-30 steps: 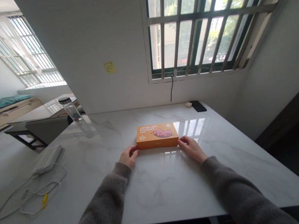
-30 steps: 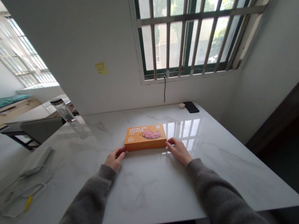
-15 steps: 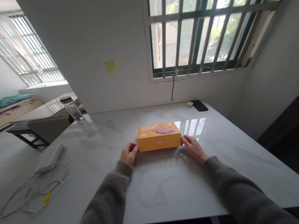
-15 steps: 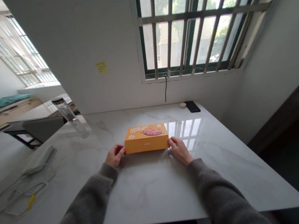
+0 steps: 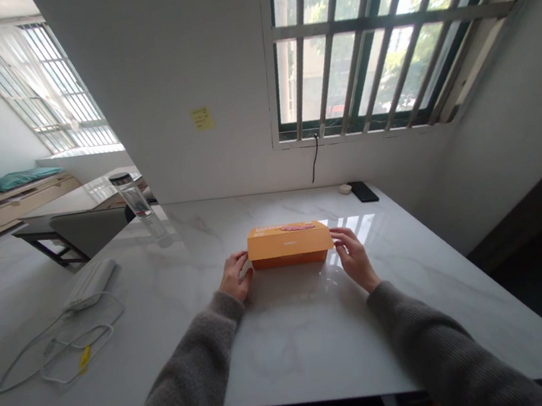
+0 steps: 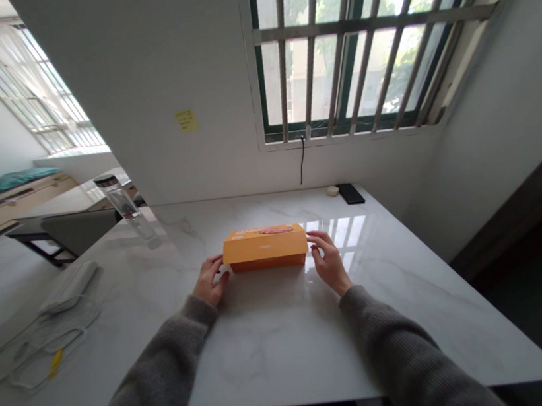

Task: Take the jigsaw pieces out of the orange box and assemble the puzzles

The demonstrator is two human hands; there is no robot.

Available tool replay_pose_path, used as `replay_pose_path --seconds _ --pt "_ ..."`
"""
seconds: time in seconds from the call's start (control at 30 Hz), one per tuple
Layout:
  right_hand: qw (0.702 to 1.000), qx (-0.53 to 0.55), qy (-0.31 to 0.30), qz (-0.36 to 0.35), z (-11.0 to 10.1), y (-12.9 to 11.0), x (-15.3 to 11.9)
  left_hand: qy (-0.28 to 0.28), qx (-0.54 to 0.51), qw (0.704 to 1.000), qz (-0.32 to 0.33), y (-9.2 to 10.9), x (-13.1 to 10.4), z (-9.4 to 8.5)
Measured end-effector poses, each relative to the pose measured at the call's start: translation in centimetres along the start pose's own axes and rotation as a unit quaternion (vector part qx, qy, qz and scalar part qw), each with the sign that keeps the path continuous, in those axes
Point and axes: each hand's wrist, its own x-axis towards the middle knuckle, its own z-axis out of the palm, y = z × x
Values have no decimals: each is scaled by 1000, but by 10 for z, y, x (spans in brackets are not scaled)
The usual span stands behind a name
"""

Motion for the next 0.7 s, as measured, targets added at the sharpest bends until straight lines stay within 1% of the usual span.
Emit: replay_pose_path --seconds 0.1,0.2,0.27,0.37,0.47,0.6,0.7 --pt "999 -30 -8 -19 1 4 14 -41 25 999 15 -15 -3 5" --pt "999 -37 -36 -11 8 10 32 -58 12 998 8 -21 -5 8" --pt "998 -35 -47 5 16 16 45 -67 -2 998 0 -20 -4 8" --pt "998 -26 -47 30 27 25 65 -78 -20 997 -4 -14 -3 5" --pt "996 1 -54 69 35 36 81 -80 -27 996 -6 -8 -1 2" --pt "986 28 -79 146 44 54 94 -97 -28 995 -12 -1 0 -3" --pt "981 20 -90 172 51 66 97 -99 -29 995 -11 2 0 -4"
